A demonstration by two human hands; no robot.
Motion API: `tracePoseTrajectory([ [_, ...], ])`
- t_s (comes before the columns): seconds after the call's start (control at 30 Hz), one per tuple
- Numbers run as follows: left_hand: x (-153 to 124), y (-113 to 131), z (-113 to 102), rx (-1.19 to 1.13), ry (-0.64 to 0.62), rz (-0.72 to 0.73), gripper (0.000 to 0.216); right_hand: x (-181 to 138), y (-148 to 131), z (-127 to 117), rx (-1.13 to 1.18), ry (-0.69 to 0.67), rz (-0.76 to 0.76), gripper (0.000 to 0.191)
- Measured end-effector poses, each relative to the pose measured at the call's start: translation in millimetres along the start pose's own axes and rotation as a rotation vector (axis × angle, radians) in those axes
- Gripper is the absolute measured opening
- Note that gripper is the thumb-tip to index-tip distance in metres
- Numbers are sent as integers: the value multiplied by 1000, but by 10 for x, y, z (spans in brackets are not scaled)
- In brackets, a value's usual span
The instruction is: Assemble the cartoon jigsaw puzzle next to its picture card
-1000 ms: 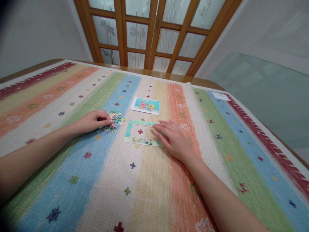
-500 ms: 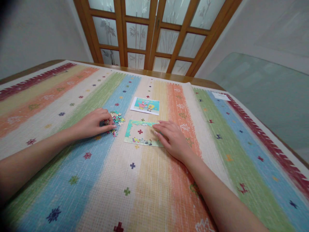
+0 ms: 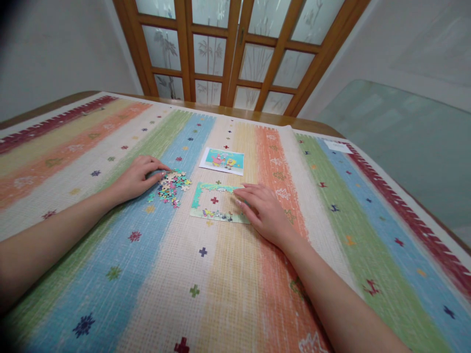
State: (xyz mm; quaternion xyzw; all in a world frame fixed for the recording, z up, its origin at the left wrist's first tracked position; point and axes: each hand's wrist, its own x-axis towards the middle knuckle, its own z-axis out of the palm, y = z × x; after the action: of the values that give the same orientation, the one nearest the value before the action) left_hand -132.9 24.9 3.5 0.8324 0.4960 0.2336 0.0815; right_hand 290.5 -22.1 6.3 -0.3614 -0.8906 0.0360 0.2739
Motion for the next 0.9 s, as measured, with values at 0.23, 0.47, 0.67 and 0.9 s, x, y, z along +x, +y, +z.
tracePoseTrajectory([
  [0.23, -6, 57, -26, -2, -46, 34, 39, 2, 5, 6, -3, -3, 13, 35],
  [0.47, -12, 50, -7, -19, -36, 36, 38, -3, 4, 13, 1, 4, 8, 34],
  [0.67, -10, 59, -3, -59, -21, 6, 36, -4, 13, 19, 7, -4, 20, 35],
  [0.9, 28, -29, -45, -183, -29, -46, 38, -9, 17, 15, 1, -10, 15, 35],
])
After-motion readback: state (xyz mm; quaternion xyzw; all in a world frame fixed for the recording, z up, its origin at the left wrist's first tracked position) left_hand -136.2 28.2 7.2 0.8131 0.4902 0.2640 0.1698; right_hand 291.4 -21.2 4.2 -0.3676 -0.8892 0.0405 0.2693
